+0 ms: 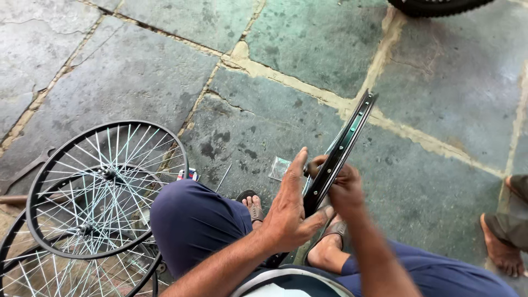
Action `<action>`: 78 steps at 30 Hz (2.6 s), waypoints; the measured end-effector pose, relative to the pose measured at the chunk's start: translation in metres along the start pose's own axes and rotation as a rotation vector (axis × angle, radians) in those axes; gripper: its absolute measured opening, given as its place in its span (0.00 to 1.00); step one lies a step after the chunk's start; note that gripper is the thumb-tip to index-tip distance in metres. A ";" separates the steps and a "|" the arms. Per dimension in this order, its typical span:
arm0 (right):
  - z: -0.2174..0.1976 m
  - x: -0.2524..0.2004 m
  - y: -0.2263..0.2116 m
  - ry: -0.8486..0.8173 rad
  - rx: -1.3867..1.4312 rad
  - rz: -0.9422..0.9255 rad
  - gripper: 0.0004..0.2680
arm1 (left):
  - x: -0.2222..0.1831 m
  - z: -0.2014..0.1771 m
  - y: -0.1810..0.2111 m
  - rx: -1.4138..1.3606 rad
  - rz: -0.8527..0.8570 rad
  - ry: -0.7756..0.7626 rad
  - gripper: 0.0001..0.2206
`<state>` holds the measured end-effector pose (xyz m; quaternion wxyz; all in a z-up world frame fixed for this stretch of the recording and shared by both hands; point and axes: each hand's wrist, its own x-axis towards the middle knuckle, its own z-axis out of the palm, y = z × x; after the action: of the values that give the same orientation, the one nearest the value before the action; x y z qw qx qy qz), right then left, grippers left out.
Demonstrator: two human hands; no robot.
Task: The person installs spokes into a bicycle wheel rim by hand, inserting them through the holes and securing them while sitting on the floor.
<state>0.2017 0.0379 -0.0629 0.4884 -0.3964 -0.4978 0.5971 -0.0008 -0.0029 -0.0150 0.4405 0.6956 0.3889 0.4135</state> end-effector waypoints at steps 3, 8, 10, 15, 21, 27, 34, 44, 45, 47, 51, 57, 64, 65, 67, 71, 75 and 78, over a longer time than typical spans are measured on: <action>-0.002 -0.001 -0.015 -0.215 0.209 0.174 0.15 | -0.005 -0.007 -0.004 -0.034 -0.083 -0.047 0.50; 0.019 -0.010 -0.008 0.379 -0.383 -0.144 0.11 | -0.006 -0.003 -0.004 -0.035 -0.067 -0.042 0.50; 0.018 -0.015 -0.006 0.599 -0.769 -0.126 0.11 | -0.007 0.000 -0.005 -0.033 -0.046 -0.037 0.50; -0.006 -0.014 -0.004 -0.141 0.097 -0.108 0.12 | -0.006 0.000 -0.005 -0.074 -0.062 -0.026 0.50; -0.005 -0.013 0.028 0.229 0.137 -0.172 0.12 | -0.007 0.004 -0.006 -0.048 -0.052 -0.047 0.50; -0.021 -0.006 -0.002 -0.171 0.203 0.225 0.15 | -0.008 0.000 -0.006 -0.078 -0.038 -0.025 0.49; 0.011 -0.019 0.021 0.617 -0.816 -0.395 0.16 | -0.009 0.005 -0.006 -0.048 -0.073 -0.043 0.51; -0.027 -0.016 -0.020 -0.177 0.346 -0.028 0.07 | -0.010 0.007 -0.001 -0.045 -0.087 -0.078 0.51; -0.028 -0.016 -0.016 -0.180 0.340 -0.080 0.07 | -0.009 0.007 0.000 -0.044 -0.078 -0.072 0.50; -0.024 -0.018 0.002 -0.126 0.352 -0.181 0.10 | -0.009 0.008 0.001 -0.038 -0.057 -0.052 0.49; -0.008 -0.026 0.044 0.042 0.349 -0.347 0.16 | -0.009 0.008 0.000 -0.026 -0.043 -0.051 0.49; -0.023 -0.012 0.025 -0.092 -0.010 -0.044 0.11 | -0.009 0.006 0.001 -0.072 -0.034 -0.048 0.49; -0.033 -0.009 -0.016 -0.329 0.258 0.078 0.16 | -0.008 0.006 0.004 -0.067 -0.065 -0.073 0.50; -0.032 -0.011 -0.014 -0.272 0.257 0.056 0.16 | -0.008 0.007 0.003 -0.074 -0.057 -0.067 0.50; -0.032 -0.012 -0.004 -0.166 0.252 0.011 0.17 | -0.011 0.007 -0.001 -0.070 -0.068 -0.065 0.49; -0.046 -0.009 0.030 -0.198 0.294 0.046 0.12 | -0.035 0.005 -0.013 -0.011 0.053 -0.089 0.44; -0.068 0.002 0.054 -0.112 0.348 -0.018 0.10 | -0.053 0.008 -0.020 -0.136 0.094 -0.084 0.34; -0.067 0.012 0.057 0.051 0.409 -0.093 0.07 | -0.045 0.007 -0.015 -0.196 -0.115 -0.123 0.33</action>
<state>0.2528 0.0621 -0.1318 0.5981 -0.2807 -0.3714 0.6523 -0.0135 -0.0411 -0.0416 0.5524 0.6499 0.3579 0.3801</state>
